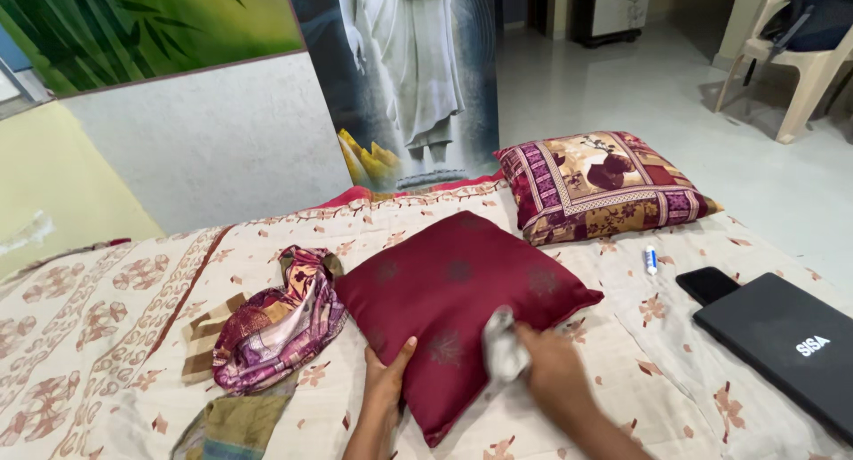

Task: The person wipes a maroon pillow with a white cloth, then places a patterned pillowcase over it and smooths the surface. The pillow remains on the bed after the case is fitted.

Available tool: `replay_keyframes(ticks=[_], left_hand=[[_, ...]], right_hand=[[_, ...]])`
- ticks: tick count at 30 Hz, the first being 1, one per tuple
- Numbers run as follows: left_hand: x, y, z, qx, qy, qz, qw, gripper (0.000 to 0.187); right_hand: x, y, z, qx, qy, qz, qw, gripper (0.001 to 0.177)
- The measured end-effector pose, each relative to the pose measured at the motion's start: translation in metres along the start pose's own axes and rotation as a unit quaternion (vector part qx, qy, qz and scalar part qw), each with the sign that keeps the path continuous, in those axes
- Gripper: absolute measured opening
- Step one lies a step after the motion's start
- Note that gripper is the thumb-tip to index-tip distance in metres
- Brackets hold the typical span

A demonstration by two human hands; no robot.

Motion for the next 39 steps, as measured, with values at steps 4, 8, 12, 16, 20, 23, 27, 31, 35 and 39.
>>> replay_keyframes(ticks=[4,8,12,16,20,23,27,31,35,39], left_hand=[[0.005,0.003,0.005,0.008,-0.019,0.017,1.0,0.106],[0.005,0.0,-0.001,0.017,-0.034,0.026,0.999,0.105],[0.005,0.003,0.005,0.008,-0.014,0.016,1.0,0.104],[-0.003,0.007,0.014,0.031,-0.04,0.026,0.998,0.097],[-0.016,0.013,0.031,0.024,-0.079,0.027,0.996,0.096],[-0.02,0.015,0.038,0.022,-0.087,0.029,0.996,0.096],[-0.013,0.01,0.03,0.029,-0.074,0.028,0.996,0.096],[0.002,0.006,0.015,0.031,-0.046,0.03,0.998,0.098],[0.008,0.002,0.007,0.009,-0.053,0.037,0.998,0.102],[-0.001,0.002,-0.003,-0.033,-0.016,0.033,0.999,0.106]], right_hand=[[-0.028,0.038,-0.063,-0.015,-0.291,0.044,0.956,0.04],[-0.035,0.069,-0.106,0.0,-0.292,-0.119,0.949,0.036],[-0.048,0.033,-0.097,0.038,-0.257,-0.066,0.963,0.03],[-0.041,-0.027,-0.001,0.171,-0.029,-0.117,0.978,0.039],[-0.013,-0.045,0.1,-0.032,0.147,0.029,0.988,0.063],[-0.014,-0.034,0.118,-0.054,0.297,0.088,0.949,0.065],[-0.06,-0.024,0.074,-0.012,0.225,0.092,0.97,0.059],[-0.105,-0.019,0.001,-0.002,0.037,0.049,0.998,0.055],[-0.125,-0.007,-0.067,-0.02,-0.154,0.03,0.987,0.049],[-0.092,-0.006,-0.082,0.078,-0.297,0.103,0.946,0.066]])
Point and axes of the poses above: each hand's wrist, its own x-axis away from the middle knuckle, its own y-axis out of the back of the hand, z = x × y, the point moved 1 cm from there along -x, towards the middle knuckle, and after that the axes turned 2 degrees about x, right-handed, at the moved point
